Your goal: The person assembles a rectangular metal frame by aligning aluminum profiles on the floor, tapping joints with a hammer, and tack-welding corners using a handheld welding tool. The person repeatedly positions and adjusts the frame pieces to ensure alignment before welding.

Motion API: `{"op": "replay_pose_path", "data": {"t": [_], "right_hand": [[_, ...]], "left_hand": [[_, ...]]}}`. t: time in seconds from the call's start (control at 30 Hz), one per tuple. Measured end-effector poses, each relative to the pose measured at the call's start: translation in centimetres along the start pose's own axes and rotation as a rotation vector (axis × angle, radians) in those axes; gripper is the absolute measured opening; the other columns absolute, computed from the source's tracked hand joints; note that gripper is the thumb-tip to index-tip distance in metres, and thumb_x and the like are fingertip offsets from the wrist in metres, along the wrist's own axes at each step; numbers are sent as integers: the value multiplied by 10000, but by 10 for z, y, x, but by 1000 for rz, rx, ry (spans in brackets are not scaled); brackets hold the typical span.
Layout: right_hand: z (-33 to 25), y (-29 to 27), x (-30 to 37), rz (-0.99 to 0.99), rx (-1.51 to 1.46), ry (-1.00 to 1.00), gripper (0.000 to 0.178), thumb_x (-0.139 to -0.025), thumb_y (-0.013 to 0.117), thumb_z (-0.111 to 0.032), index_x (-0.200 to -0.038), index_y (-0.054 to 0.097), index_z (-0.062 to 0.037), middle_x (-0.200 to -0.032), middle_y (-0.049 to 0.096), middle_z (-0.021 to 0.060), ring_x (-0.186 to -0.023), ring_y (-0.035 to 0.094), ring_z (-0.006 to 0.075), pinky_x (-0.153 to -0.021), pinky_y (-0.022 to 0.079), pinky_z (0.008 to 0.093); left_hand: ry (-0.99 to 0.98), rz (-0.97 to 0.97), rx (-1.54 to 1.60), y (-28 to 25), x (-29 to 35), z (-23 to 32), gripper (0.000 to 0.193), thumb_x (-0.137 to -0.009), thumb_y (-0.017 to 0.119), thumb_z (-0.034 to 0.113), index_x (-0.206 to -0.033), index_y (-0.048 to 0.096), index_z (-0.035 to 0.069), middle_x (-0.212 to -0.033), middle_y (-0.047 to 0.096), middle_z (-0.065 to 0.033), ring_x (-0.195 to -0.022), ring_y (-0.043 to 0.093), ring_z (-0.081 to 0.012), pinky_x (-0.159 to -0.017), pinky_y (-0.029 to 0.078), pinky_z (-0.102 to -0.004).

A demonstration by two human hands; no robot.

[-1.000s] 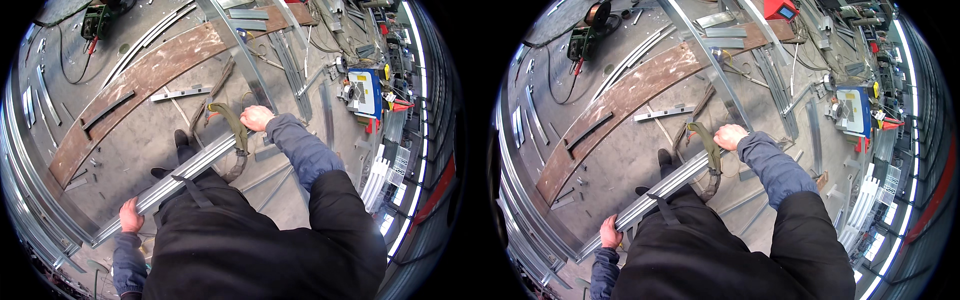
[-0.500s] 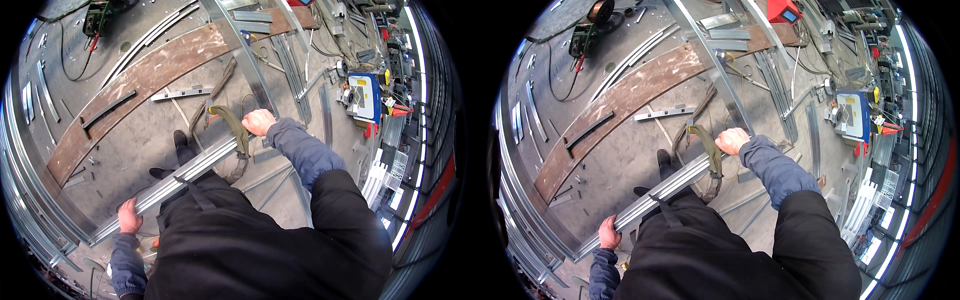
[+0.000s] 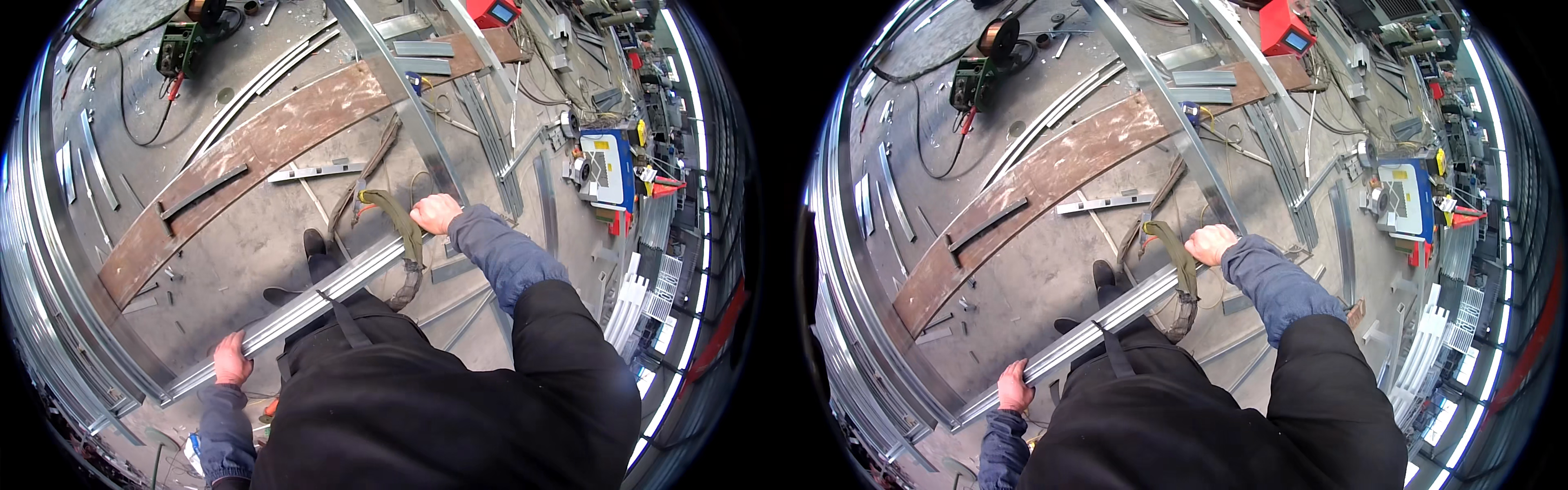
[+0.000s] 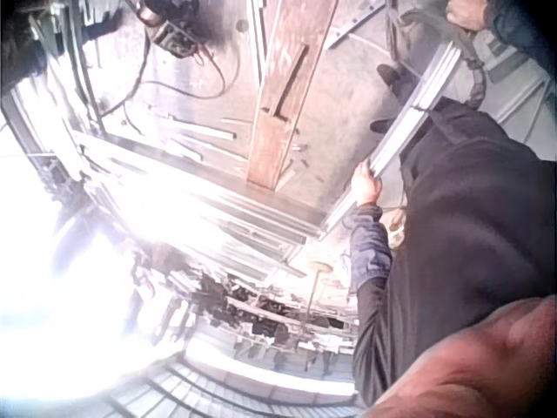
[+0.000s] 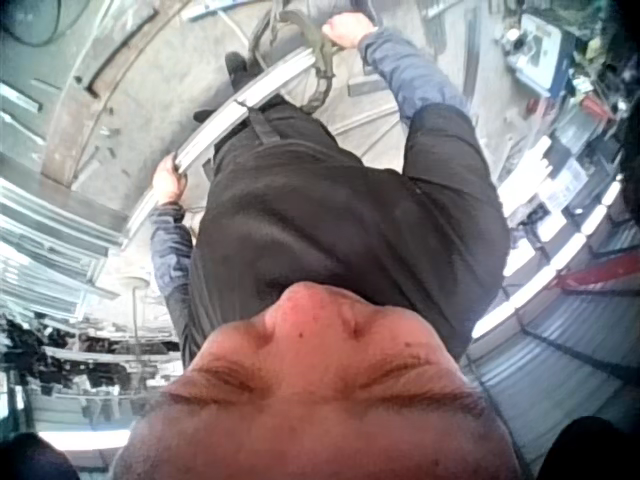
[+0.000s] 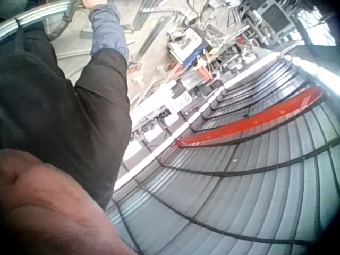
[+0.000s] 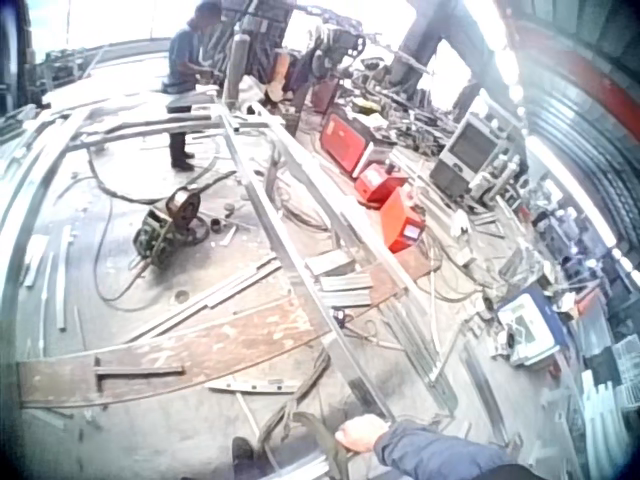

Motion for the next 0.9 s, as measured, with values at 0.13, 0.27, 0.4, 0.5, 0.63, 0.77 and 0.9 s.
{"op": "replay_pose_path", "data": {"t": [0.13, 0.27, 0.4, 0.5, 0.63, 0.77, 0.9], "right_hand": [[11, 4, -7, -121, -105, -5, 450, -989, 470, -371, -955, 812, -79, -1040, 764, 242, -1027, 733, 419, -947, 558, 518], [51, 9, -34, -355, -352, -171, 498, -1015, 434, -385, -1129, 796, -61, -1162, 775, 206, -1097, 719, 400, -982, 540, 475], [54, 2, -34, -269, -349, -269, 377, -1025, 483, -319, -1156, 723, -59, -1168, 756, 194, -1089, 717, 393, -961, 557, 471], [34, 3, -20, -288, -58, -331, 315, -1022, 477, -294, -1041, 700, -71, -1118, 751, 201, -1081, 705, 420, -946, 559, 510], [19, 5, -5, -237, 12, -179, 316, -1020, 467, -290, -1005, 731, -116, -1039, 767, 177, -1032, 715, 430, -942, 559, 515], [24, 2, -7, -287, -44, -188, 371, -1027, 437, -276, -1155, 757, -141, -1152, 766, 176, -1090, 709, 423, -973, 554, 524], [45, 20, -31, -378, 167, -630, 420, -1070, 439, -335, -1336, 705, -147, -1381, 700, 106, -1215, 686, 370, -1070, 542, 486]], "left_hand": [[-28, -8, -4, -9, -2, 8, 669, -669, 781, 77, -1327, 665, 49, -1298, 706, -169, -1240, 649, -382, -1087, 510, -476], [-36, -33, -12, -7, -3, 4, 692, -671, 776, 68, -1352, 655, 57, -1341, 695, -167, -1280, 637, -374, -1116, 493, -475], [-68, -61, -8, -8, -3, 7, 700, -678, 770, 67, -1367, 648, 60, -1366, 686, -164, -1313, 624, -359, -1142, 476, -471], [-71, -68, 1, -10, -3, 9, 689, -683, 767, 68, -1362, 651, 55, -1361, 688, -164, -1313, 624, -358, -1141, 477, -469], [-62, -56, -12, -9, -4, 9, 674, -691, 758, 63, -1356, 651, 39, -1351, 694, -168, -1307, 626, -361, -1137, 479, -467], [-56, -50, -13, -7, -2, 7, 673, -697, 751, 56, -1362, 648, 28, -1349, 696, -170, -1299, 630, -364, -1135, 478, -464], [-41, -52, -22, -9, -5, 7, 675, -699, 753, 59, -1365, 645, 36, -1353, 692, -160, -1298, 629, -355, -1134, 475, -461]]}}
Point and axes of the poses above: each hand's wrist, its own x-axis away from the middle knuckle, its own y-axis out of the palm, z = x × y, the point moved 1 cm from there along -x, towards the middle knuckle
